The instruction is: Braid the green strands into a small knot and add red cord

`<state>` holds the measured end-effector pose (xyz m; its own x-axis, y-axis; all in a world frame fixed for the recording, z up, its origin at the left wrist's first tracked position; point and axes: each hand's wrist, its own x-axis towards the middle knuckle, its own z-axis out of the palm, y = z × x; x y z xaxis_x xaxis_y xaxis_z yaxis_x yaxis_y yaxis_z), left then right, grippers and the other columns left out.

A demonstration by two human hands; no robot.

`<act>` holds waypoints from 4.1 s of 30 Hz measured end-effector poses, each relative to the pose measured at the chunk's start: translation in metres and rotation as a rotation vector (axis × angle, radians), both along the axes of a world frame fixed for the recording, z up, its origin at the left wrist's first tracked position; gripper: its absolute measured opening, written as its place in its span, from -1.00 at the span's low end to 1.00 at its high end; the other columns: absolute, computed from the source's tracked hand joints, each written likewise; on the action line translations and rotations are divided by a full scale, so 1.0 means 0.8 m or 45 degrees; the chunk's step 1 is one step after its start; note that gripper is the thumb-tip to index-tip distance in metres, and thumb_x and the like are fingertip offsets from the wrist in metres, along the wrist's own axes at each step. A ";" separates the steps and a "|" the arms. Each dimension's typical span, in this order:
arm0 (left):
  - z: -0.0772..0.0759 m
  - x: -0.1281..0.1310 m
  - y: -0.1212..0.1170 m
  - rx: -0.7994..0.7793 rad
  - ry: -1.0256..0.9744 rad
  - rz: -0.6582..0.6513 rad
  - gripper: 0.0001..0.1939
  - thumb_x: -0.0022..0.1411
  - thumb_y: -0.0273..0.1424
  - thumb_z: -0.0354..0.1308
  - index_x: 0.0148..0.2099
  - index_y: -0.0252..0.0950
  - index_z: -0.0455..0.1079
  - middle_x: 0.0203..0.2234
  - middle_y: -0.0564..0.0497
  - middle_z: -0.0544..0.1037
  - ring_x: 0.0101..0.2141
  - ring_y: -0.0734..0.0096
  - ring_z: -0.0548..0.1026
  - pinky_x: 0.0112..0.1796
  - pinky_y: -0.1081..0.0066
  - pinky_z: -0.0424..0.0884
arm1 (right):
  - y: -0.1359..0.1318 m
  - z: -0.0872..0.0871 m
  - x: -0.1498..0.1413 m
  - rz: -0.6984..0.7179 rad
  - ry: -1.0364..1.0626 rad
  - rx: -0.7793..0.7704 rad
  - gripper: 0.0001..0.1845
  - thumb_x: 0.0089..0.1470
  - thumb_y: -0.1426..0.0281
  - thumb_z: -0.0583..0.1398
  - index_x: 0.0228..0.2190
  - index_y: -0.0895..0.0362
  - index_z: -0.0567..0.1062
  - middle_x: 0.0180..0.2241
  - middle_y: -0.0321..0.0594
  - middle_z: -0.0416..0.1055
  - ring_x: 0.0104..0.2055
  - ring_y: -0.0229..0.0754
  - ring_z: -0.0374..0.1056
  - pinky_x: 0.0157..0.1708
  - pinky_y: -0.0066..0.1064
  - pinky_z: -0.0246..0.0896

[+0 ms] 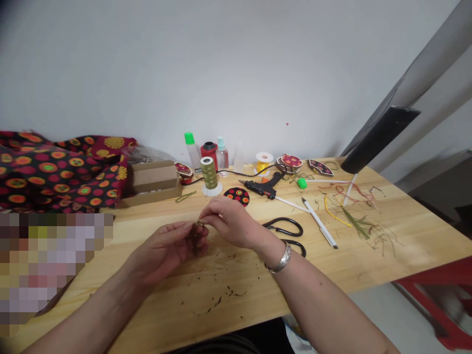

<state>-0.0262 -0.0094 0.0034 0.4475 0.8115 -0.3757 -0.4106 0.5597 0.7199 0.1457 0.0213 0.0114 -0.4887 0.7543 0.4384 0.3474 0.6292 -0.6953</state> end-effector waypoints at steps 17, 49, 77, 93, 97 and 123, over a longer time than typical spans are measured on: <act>-0.001 0.001 0.002 -0.051 -0.040 0.030 -0.79 0.05 -0.33 0.18 -0.41 -0.40 0.49 -0.49 -0.08 0.53 -0.44 0.37 0.45 -0.33 0.35 0.35 | -0.002 0.000 0.001 0.023 -0.006 0.005 -0.85 0.02 0.55 0.09 -0.49 0.18 0.43 -0.48 -0.25 0.36 -0.37 -0.29 0.24 -0.34 -0.45 0.16; -0.008 0.003 0.002 0.157 0.143 0.033 -0.83 -0.02 -0.37 0.24 -0.47 -0.42 0.48 -0.57 -0.01 0.48 -0.53 0.51 0.40 -0.44 0.49 0.31 | -0.001 0.004 0.004 0.070 -0.003 -0.125 -0.90 -0.02 0.52 0.16 -0.51 0.20 0.49 -0.53 -0.26 0.40 -0.44 -0.32 0.25 -0.37 -0.47 0.15; -0.004 0.001 0.007 -0.118 0.003 0.018 -0.81 0.10 -0.41 0.11 -0.41 -0.45 0.47 -0.52 -0.08 0.50 -0.49 0.40 0.45 -0.40 0.38 0.39 | -0.003 0.003 0.006 0.044 -0.163 -0.050 -0.91 -0.05 0.57 0.10 -0.51 0.19 0.37 -0.50 -0.28 0.33 -0.42 -0.32 0.20 -0.39 -0.47 0.09; -0.005 0.002 0.004 0.031 0.062 0.019 -0.87 0.02 -0.42 0.22 -0.44 -0.43 0.45 -0.53 -0.02 0.45 -0.61 0.65 0.29 -0.53 0.51 0.32 | 0.003 0.002 0.005 -0.022 0.014 -0.360 -0.92 -0.04 0.51 0.11 -0.52 0.21 0.38 -0.55 -0.31 0.29 -0.50 -0.36 0.15 -0.47 -0.50 0.09; -0.004 0.002 0.005 0.026 0.049 0.036 -0.85 0.02 -0.42 0.22 -0.47 -0.45 0.43 -0.52 -0.03 0.45 -0.67 0.76 0.14 -0.63 0.63 0.15 | 0.004 0.002 0.006 -0.041 0.089 -0.482 -0.93 -0.05 0.47 0.12 -0.52 0.21 0.37 -0.58 -0.34 0.25 -0.54 -0.38 0.11 -0.53 -0.52 0.05; 0.004 -0.005 0.011 -0.012 0.163 0.138 -0.78 0.02 -0.40 0.16 -0.59 -0.42 0.34 -0.50 -0.14 0.52 -0.68 0.69 0.20 -0.70 0.64 0.06 | 0.012 0.000 0.017 -0.110 0.250 -0.570 -0.86 -0.04 0.36 0.14 -0.51 0.20 0.37 -0.61 -0.38 0.16 -0.56 -0.39 0.03 -0.56 -0.52 -0.05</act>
<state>-0.0302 -0.0006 0.0064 0.3054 0.8487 -0.4317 -0.3741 0.5239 0.7652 0.1589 0.0312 0.0115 -0.3571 0.9236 0.1393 0.2206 0.2284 -0.9483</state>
